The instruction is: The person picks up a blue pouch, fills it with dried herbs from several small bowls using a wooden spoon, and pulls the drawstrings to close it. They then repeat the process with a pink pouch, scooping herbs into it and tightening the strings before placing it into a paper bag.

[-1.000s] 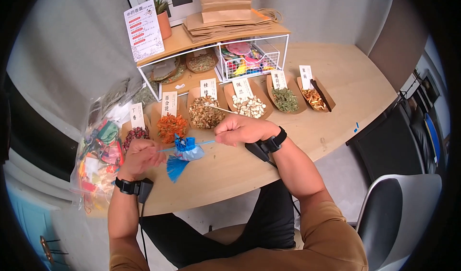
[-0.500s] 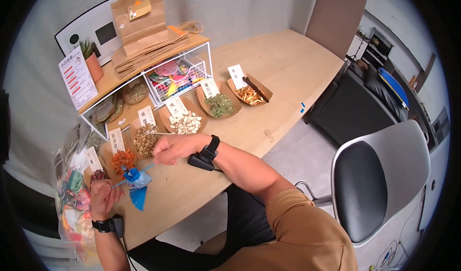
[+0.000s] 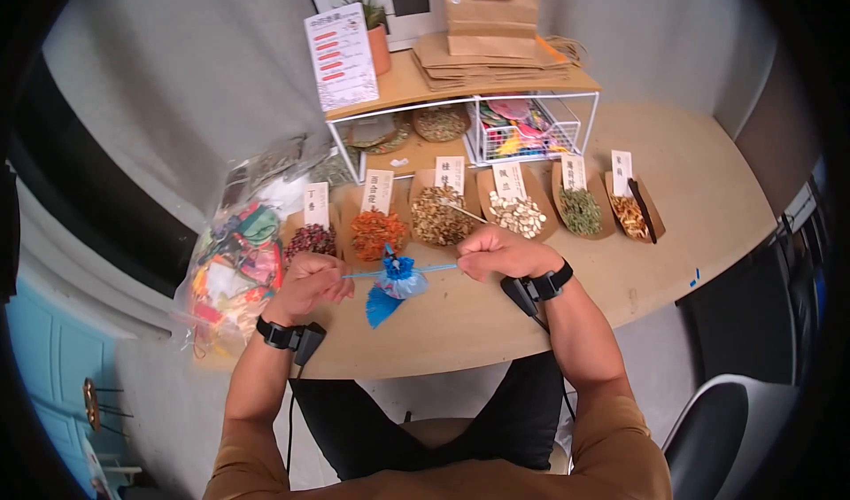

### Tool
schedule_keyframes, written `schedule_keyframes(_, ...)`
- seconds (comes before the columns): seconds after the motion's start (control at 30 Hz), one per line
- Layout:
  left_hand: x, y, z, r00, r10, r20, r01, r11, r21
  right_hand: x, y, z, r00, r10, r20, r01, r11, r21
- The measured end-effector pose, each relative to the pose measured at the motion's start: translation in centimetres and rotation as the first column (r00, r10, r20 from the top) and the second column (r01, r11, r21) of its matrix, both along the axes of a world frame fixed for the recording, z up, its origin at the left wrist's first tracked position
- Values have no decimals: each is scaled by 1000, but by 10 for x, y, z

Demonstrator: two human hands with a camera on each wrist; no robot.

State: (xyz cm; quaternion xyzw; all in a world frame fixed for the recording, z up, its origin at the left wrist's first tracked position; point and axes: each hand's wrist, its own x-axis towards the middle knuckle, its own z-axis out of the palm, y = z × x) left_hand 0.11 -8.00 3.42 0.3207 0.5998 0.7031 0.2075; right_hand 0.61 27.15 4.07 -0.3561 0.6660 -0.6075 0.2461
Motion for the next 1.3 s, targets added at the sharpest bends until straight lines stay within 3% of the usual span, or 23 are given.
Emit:
schedule_keyframes(0.23,22,0,5,996,84,-10,-84,970,-228,2,-3,-2,985,-75,152,87,994,-72)
schedule_keyframes(0.43,16,-6,17,994,96,-60,-108,964,-242,2,-8,3,977,-172,130,168,985,41)
schedule_keyframes(0.57,25,-10,22,982,175,-67,-185,961,-205,10,-9,24,984,-176,-30,178,974,142)
schedule_keyframes(0.7,38,-8,20,977,210,-27,-212,968,-135,24,-15,36,972,-236,-1,235,964,121)
schedule_keyframes(0.83,53,-1,15,965,259,-32,-261,958,-120,32,-21,26,956,-283,-80,292,945,145)
schedule_keyframes(1.03,61,7,11,934,354,51,-353,935,-23,43,-26,24,944,-327,-35,329,939,103)
schedule_keyframes(1.2,61,6,6,926,377,33,-374,924,-79,46,-30,22,919,-391,49,390,920,36)
schedule_keyframes(1.3,63,7,4,926,367,86,-367,930,-10,48,-30,17,923,-385,16,382,918,107)
